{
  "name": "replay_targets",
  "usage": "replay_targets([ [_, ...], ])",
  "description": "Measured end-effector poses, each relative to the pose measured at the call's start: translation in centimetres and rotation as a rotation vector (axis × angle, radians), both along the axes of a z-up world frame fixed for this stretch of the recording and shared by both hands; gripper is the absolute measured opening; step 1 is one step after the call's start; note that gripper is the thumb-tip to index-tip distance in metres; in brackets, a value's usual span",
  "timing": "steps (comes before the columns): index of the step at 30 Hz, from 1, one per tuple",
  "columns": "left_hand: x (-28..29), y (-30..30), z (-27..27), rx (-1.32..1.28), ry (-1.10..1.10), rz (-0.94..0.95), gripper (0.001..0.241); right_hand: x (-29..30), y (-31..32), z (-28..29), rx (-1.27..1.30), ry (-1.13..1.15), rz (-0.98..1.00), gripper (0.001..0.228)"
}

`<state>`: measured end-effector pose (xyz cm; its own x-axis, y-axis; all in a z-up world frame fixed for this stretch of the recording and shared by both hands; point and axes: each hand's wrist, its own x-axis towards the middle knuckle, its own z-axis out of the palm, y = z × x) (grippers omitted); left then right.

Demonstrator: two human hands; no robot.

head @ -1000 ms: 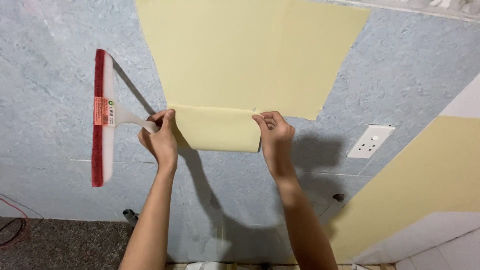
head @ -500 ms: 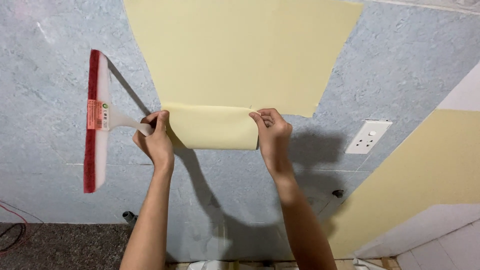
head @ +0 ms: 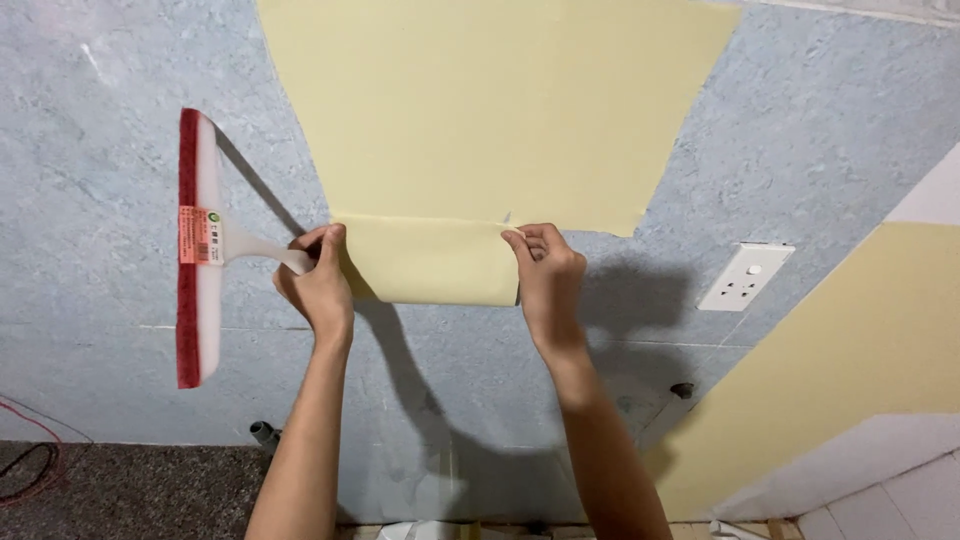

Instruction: Smoothing a yellow vinyl wrap onto a tiled wall using a squeegee and hands to remove air bubbles and ensure adhesion.

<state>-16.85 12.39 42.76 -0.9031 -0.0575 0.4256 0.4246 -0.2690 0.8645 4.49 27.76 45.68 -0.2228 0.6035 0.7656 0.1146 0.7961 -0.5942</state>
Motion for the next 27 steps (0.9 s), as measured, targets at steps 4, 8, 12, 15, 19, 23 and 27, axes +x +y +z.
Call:
replay_targets([
  [4, 0.3, -0.1, 0.1, -0.003, -0.004, 0.005, 0.012, -0.1, 0.2, -0.2, 0.011, 0.008, -0.001, 0.015],
  [8, 0.1, -0.3, 0.0, -0.023, -0.006, 0.007, 0.012, -0.4, 0.1, -0.4, 0.027, 0.011, -0.021, 0.016],
  [12, 0.5, -0.2, 0.2, -0.019, -0.016, 0.008, 0.011, 0.0, -0.5, 0.1, 0.018, 0.014, -0.013, 0.015],
  [15, 0.7, -0.3, 0.5, -0.033, -0.02, 0.014, 0.011, -0.1, -0.4, 0.0, 0.01, 0.008, -0.012, 0.016],
  [19, 0.7, -0.3, 0.6, -0.038, -0.006, 0.016, 0.012, -0.1, -0.3, -0.2, -0.003, 0.003, -0.004, 0.015],
  [23, 1.0, -0.1, 1.0, -0.03, -0.034, 0.037, 0.013, -0.2, -0.1, -0.1, -0.004, 0.0, -0.002, 0.016],
  [27, 0.5, 0.7, 0.6, -0.008, -0.023, 0.061, 0.013, -0.5, 0.4, -0.3, 0.02, -0.015, -0.02, 0.016],
])
